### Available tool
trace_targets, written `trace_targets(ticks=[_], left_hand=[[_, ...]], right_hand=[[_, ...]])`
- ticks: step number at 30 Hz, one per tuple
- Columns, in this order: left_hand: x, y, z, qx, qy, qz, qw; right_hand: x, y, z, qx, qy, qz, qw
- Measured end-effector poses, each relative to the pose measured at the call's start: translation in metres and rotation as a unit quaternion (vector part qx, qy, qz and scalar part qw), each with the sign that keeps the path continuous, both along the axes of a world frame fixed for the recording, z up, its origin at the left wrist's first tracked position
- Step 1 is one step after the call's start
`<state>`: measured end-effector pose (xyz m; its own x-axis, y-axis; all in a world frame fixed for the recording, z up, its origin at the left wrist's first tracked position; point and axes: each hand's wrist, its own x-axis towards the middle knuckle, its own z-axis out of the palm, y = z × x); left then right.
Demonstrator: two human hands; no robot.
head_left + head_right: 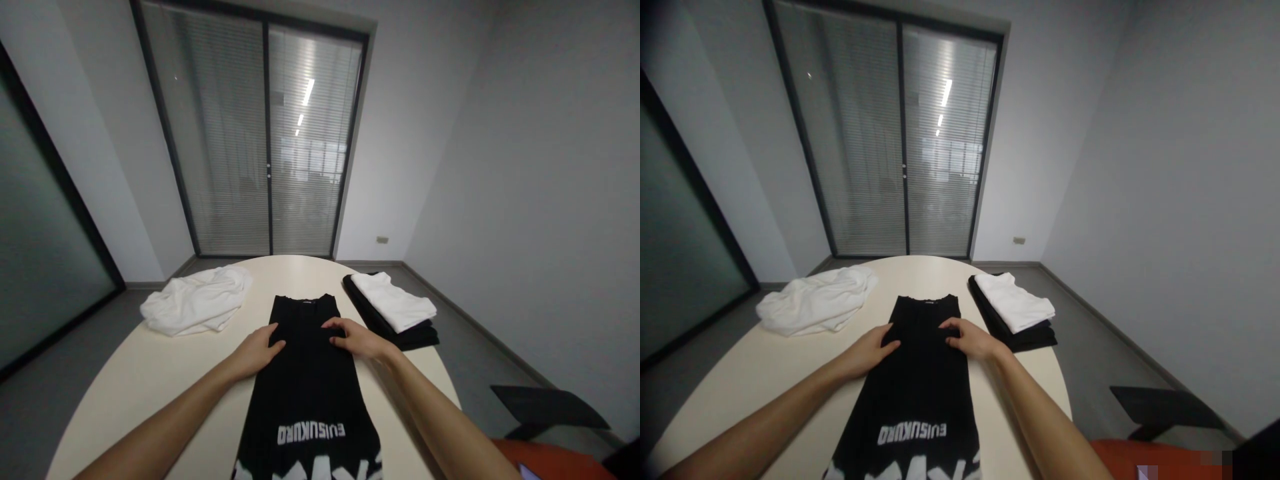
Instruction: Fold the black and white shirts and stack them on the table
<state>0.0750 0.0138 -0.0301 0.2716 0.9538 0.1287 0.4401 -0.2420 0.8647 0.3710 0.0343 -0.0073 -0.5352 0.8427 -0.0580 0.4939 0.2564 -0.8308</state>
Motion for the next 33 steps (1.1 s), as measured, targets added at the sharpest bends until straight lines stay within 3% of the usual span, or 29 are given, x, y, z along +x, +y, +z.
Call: trace_targets(ticks=[3, 6, 10, 12, 14, 17, 20, 22, 28, 31, 33], left_hand=[[0.000, -0.025, 0.012, -0.033, 0.025, -0.084, 0.996], [0.002, -0.039, 0.038, -0.056, 0.018, -0.121, 0.991], [0.002, -0.026, 0.075, -0.037, -0.024, -0.124, 0.991], [0.003, -0.008, 0.080, 0.000, -0.043, -0.101, 0.994], [0.005, 0.013, 0.071, 0.030, -0.078, -0.048, 0.995], [0.010, 0.038, 0.037, -0.008, -0.113, 0.031, 0.993], [0.013, 0.047, 0.002, -0.027, -0.104, 0.057, 0.993], [0.014, 0.047, -0.011, -0.020, -0.107, 0.068, 0.992], [0.009, 0.046, -0.021, 0.061, -0.082, 0.125, 0.987], [0.006, 0.046, -0.028, 0.085, -0.019, 0.169, 0.982], [0.004, 0.046, -0.033, 0.089, -0.016, 0.162, 0.983]], right_hand=[[0.002, -0.026, 0.017, -0.025, -0.023, 0.053, 0.998], [0.002, -0.041, 0.036, -0.015, -0.019, 0.071, 0.997], [0.005, -0.030, 0.063, -0.001, 0.041, 0.072, 0.997], [0.007, -0.012, 0.068, 0.028, 0.065, 0.035, 0.997], [0.006, 0.010, 0.060, 0.063, 0.099, -0.036, 0.992], [0.002, 0.038, 0.028, 0.085, 0.119, -0.161, 0.976], [-0.001, 0.051, -0.010, 0.071, 0.078, -0.207, 0.973], [-0.002, 0.053, -0.026, 0.094, 0.074, -0.218, 0.969], [-0.008, 0.060, -0.032, 0.220, 0.123, -0.235, 0.939], [-0.012, 0.061, -0.037, 0.213, 0.087, -0.261, 0.938], [-0.012, 0.059, -0.040, 0.183, 0.087, -0.271, 0.941]])
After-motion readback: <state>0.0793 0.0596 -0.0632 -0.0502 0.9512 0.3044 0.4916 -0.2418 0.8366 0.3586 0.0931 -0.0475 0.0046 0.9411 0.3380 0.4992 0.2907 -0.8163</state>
